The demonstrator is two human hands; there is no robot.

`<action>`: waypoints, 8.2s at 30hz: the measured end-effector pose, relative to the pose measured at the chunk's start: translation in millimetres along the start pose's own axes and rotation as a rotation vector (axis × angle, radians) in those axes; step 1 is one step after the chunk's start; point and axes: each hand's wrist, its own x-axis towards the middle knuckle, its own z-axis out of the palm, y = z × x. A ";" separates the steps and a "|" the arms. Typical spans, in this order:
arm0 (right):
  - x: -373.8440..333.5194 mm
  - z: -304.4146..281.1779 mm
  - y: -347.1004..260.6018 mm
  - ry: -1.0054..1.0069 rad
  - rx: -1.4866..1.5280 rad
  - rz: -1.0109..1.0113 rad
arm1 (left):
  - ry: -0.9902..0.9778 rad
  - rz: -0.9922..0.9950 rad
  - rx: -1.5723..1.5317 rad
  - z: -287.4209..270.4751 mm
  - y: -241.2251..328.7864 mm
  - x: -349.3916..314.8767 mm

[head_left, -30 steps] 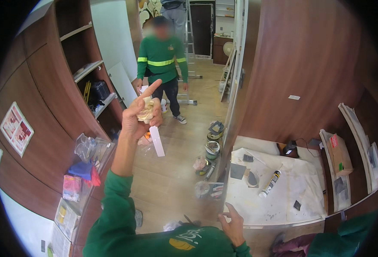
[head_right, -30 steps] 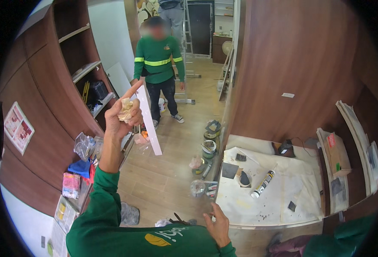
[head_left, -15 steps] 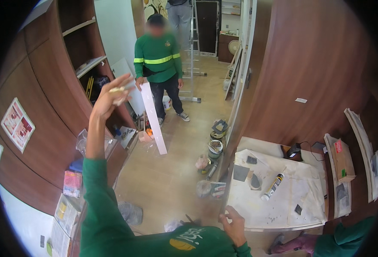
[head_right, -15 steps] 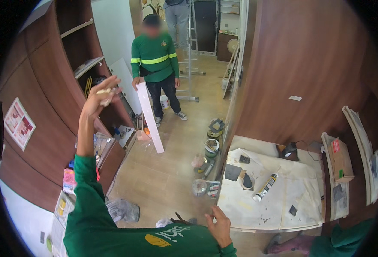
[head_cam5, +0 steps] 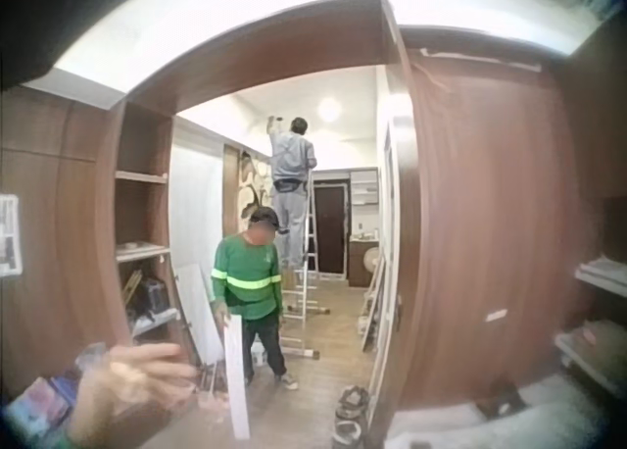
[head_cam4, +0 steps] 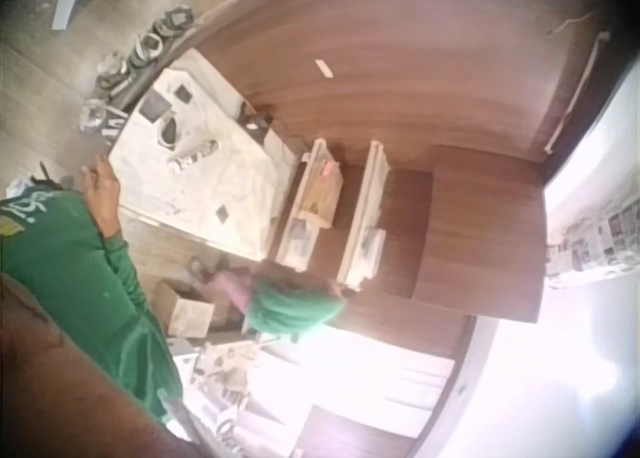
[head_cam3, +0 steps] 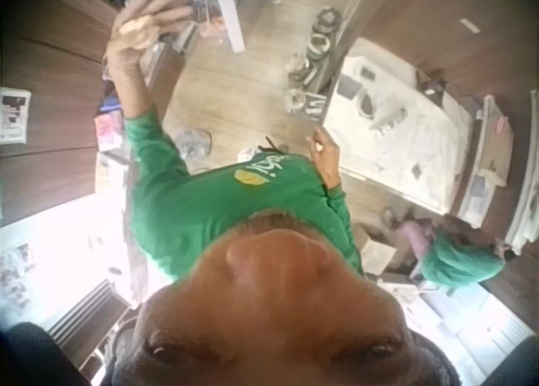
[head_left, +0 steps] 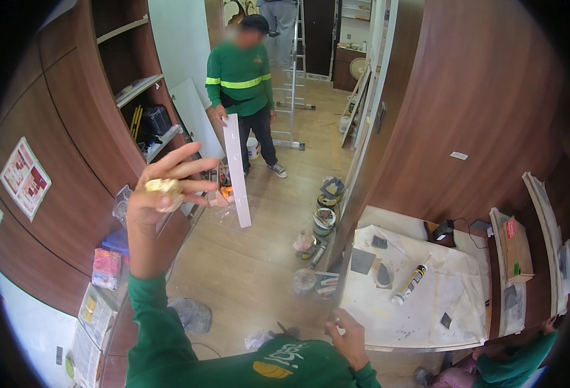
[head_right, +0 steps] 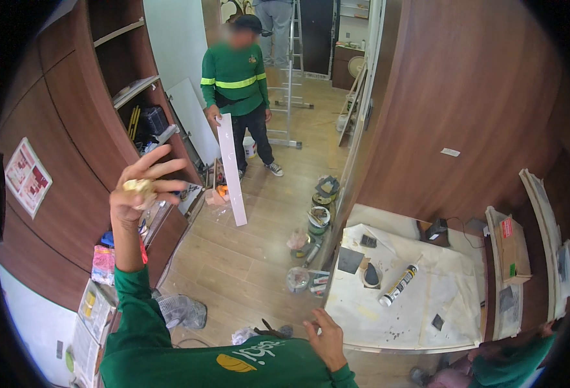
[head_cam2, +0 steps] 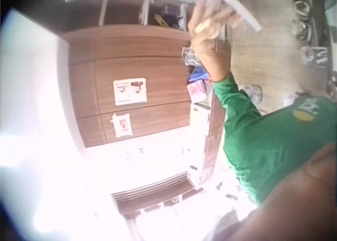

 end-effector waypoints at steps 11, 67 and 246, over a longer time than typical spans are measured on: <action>-11.6 -9.6 8.4 -0.002 0.181 0.215 | 0.564 -0.075 0.241 -41.8 -153.0 -30.3; 9.2 -61.2 8.6 0.265 -0.106 0.006 | 0.124 -0.925 -1.119 241.7 -335.5 -52.4; 201.2 64.3 234.5 0.164 -0.559 0.152 | -0.015 0.116 1.630 148.4 -790.9 353.4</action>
